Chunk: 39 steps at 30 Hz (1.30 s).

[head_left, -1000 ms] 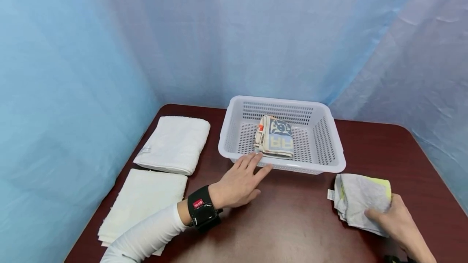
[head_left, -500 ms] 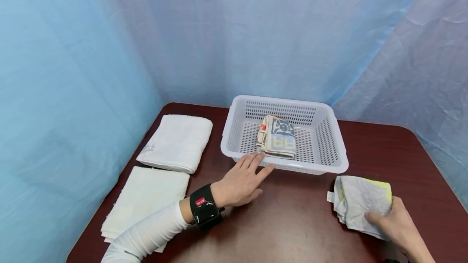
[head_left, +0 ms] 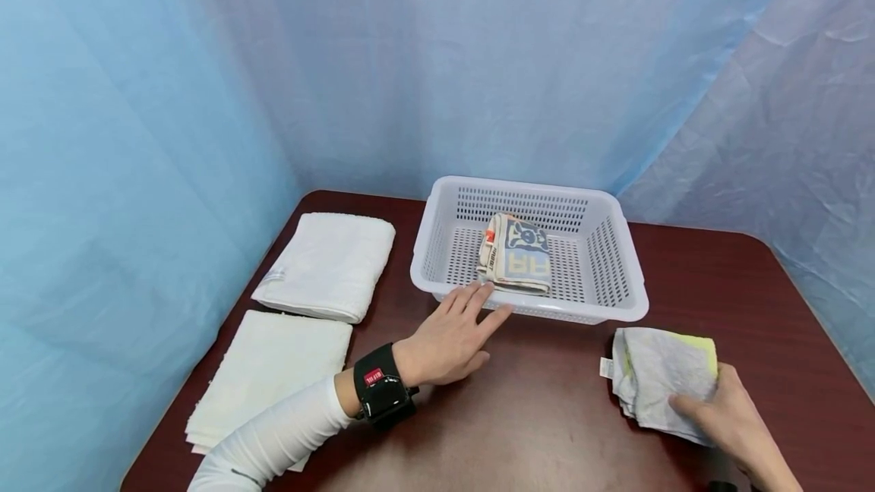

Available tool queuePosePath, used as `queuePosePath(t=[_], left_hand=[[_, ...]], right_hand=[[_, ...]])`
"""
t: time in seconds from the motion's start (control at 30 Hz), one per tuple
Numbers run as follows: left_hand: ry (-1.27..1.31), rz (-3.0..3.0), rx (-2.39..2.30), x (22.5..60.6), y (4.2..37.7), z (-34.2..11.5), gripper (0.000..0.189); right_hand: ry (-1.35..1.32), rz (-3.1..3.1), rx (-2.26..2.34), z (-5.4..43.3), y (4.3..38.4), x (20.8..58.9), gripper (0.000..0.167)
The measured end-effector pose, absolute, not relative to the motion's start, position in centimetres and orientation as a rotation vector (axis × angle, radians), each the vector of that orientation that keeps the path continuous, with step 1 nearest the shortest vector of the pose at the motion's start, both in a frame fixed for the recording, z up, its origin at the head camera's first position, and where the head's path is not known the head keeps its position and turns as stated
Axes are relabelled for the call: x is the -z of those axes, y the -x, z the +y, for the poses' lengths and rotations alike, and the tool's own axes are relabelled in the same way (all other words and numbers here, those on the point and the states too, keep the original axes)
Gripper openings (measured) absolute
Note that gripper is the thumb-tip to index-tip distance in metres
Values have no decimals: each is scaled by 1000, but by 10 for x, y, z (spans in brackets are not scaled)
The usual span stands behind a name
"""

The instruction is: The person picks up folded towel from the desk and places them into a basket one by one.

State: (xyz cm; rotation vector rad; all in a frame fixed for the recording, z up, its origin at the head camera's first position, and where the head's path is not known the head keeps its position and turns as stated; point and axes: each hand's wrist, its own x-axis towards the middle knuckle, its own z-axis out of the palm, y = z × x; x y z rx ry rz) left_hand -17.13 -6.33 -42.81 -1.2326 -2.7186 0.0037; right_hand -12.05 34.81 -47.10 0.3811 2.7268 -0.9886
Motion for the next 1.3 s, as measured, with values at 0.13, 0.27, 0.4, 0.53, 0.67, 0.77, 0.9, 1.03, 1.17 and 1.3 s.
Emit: queuePosePath(t=[0.13, 0.27, 0.4, 0.53, 0.67, 0.77, 0.9, 1.03, 1.17, 1.3], left_hand=[[1231, -2740, -12, 427, 172, -63, 69], [1223, -2756, -30, 426, 171, -63, 69], [1223, -2758, -22, 426, 171, -64, 69], [1231, -2750, -10, 426, 171, -64, 69], [1236, -2746, -2, 425, 171, -64, 68], [1235, -2748, 8, 425, 171, -64, 68], [1233, -2752, 17, 425, 171, -64, 67], [1232, -2756, 15, 425, 171, -64, 68], [1231, -2756, 10, 426, 170, -64, 67], [1233, -2760, 8, 427, 170, -64, 67]], right_hand=[[-403, 2681, 971, 345, 122, 469, 90], [-393, 2668, 952, 341, 123, 467, 91], [-342, 2709, 949, 335, 121, 467, 88], [-306, 2739, 957, 330, 120, 467, 86], [-293, 2755, 966, 326, 119, 466, 86], [-291, 2768, 958, 324, 118, 465, 86], [-288, 2780, 962, 321, 117, 465, 85], [-280, 2774, 979, 319, 115, 465, 82], [-276, 2762, 986, 316, 114, 465, 84], [-264, 2775, 987, 312, 112, 466, 85]])
